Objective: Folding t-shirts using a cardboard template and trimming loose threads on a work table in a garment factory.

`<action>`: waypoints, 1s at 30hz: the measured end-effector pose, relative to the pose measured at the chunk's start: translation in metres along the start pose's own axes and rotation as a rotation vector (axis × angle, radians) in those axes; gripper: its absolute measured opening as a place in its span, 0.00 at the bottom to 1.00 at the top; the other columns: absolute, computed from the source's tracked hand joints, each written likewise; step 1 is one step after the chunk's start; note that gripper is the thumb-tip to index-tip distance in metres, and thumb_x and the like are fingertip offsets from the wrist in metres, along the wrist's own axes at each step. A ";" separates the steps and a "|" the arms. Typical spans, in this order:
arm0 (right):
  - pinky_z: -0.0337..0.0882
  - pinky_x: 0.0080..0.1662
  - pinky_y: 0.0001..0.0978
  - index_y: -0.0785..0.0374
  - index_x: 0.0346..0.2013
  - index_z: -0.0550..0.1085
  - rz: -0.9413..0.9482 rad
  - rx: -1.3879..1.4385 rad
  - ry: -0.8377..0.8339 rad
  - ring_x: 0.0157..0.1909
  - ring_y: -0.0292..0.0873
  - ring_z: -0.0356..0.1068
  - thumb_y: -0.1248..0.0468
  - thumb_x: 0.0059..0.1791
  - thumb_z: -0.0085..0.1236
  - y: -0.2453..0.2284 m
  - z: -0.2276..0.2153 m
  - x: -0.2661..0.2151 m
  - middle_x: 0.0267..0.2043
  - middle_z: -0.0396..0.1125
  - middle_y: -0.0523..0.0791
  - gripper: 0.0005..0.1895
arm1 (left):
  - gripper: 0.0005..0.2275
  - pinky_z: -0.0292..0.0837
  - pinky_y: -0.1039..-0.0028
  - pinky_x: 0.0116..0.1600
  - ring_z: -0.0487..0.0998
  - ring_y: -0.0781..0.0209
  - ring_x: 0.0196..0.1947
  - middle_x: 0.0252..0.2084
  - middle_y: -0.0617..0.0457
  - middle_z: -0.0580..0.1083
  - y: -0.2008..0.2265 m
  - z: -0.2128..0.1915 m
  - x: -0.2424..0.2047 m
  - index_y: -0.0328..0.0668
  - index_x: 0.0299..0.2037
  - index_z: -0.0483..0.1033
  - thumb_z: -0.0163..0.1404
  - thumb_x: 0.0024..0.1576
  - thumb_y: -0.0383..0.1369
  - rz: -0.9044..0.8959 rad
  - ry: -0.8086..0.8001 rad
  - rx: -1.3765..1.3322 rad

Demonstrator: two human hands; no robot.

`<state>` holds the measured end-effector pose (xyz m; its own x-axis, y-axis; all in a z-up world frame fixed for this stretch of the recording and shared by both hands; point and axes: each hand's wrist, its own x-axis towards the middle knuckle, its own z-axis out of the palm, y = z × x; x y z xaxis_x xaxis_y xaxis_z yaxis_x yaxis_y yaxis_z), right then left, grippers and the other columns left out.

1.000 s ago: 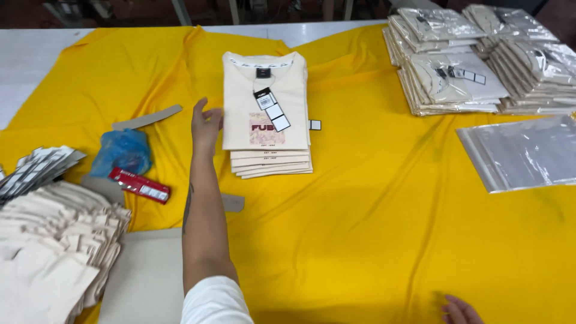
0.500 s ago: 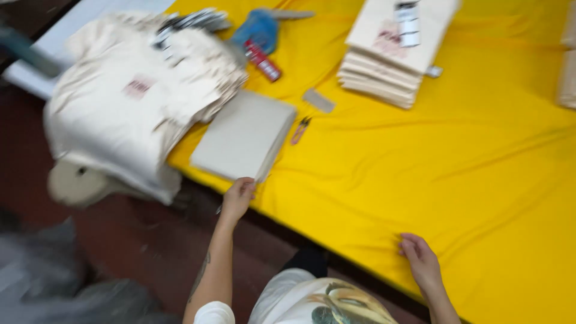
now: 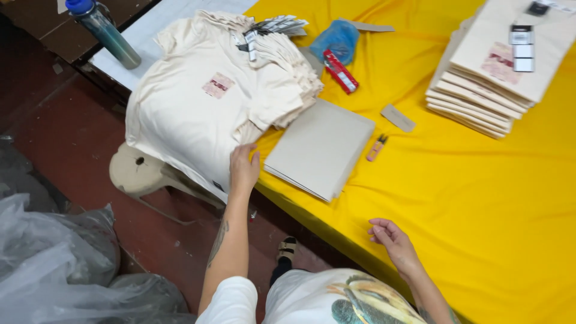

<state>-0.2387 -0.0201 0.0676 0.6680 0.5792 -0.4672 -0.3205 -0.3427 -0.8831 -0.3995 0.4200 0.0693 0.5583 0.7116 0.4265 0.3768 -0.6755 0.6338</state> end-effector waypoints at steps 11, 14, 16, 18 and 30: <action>0.75 0.54 0.38 0.59 0.57 0.76 -0.227 -0.187 -0.129 0.41 0.39 0.75 0.62 0.55 0.54 -0.089 0.179 0.118 0.41 0.75 0.48 0.16 | 0.07 0.78 0.59 0.47 0.82 0.43 0.40 0.35 0.45 0.76 -0.072 0.008 0.108 0.41 0.45 0.80 0.53 0.60 0.31 -0.005 -0.065 0.032; 0.77 0.53 0.42 0.55 0.58 0.75 -0.412 -0.667 -0.130 0.47 0.47 0.79 0.53 0.52 0.59 -0.170 0.235 0.115 0.44 0.76 0.49 0.21 | 0.08 0.79 0.60 0.44 0.82 0.45 0.39 0.32 0.46 0.77 -0.072 0.001 0.112 0.45 0.42 0.82 0.50 0.64 0.37 -0.124 -0.106 -0.136; 0.75 0.54 0.45 0.53 0.62 0.71 -0.573 -0.817 -0.082 0.51 0.49 0.76 0.51 0.51 0.61 -0.195 0.270 0.138 0.49 0.72 0.48 0.26 | 0.08 0.79 0.60 0.45 0.82 0.45 0.41 0.34 0.46 0.78 -0.074 0.008 0.115 0.46 0.43 0.82 0.51 0.64 0.37 -0.184 -0.121 -0.218; 0.74 0.55 0.48 0.51 0.66 0.67 -0.745 -0.961 -0.024 0.55 0.51 0.73 0.48 0.50 0.62 -0.214 0.299 0.168 0.53 0.68 0.47 0.31 | 0.07 0.79 0.60 0.46 0.82 0.45 0.42 0.36 0.46 0.78 -0.070 0.007 0.116 0.47 0.43 0.83 0.53 0.63 0.37 -0.234 -0.131 -0.300; 0.74 0.53 0.53 0.54 0.56 0.74 -0.757 -0.939 -0.018 0.52 0.57 0.72 0.64 0.47 0.55 -0.260 0.367 0.274 0.40 0.74 0.50 0.21 | 0.22 0.74 0.47 0.60 0.76 0.33 0.57 0.55 0.30 0.76 -0.070 -0.028 0.100 0.38 0.61 0.70 0.57 0.56 0.33 -0.319 -0.299 -0.172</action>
<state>-0.2192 0.4994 0.1536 0.4639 0.8735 0.1478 0.7667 -0.3123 -0.5609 -0.3911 0.5442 0.0856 0.6321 0.7749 0.0042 0.4506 -0.3720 0.8115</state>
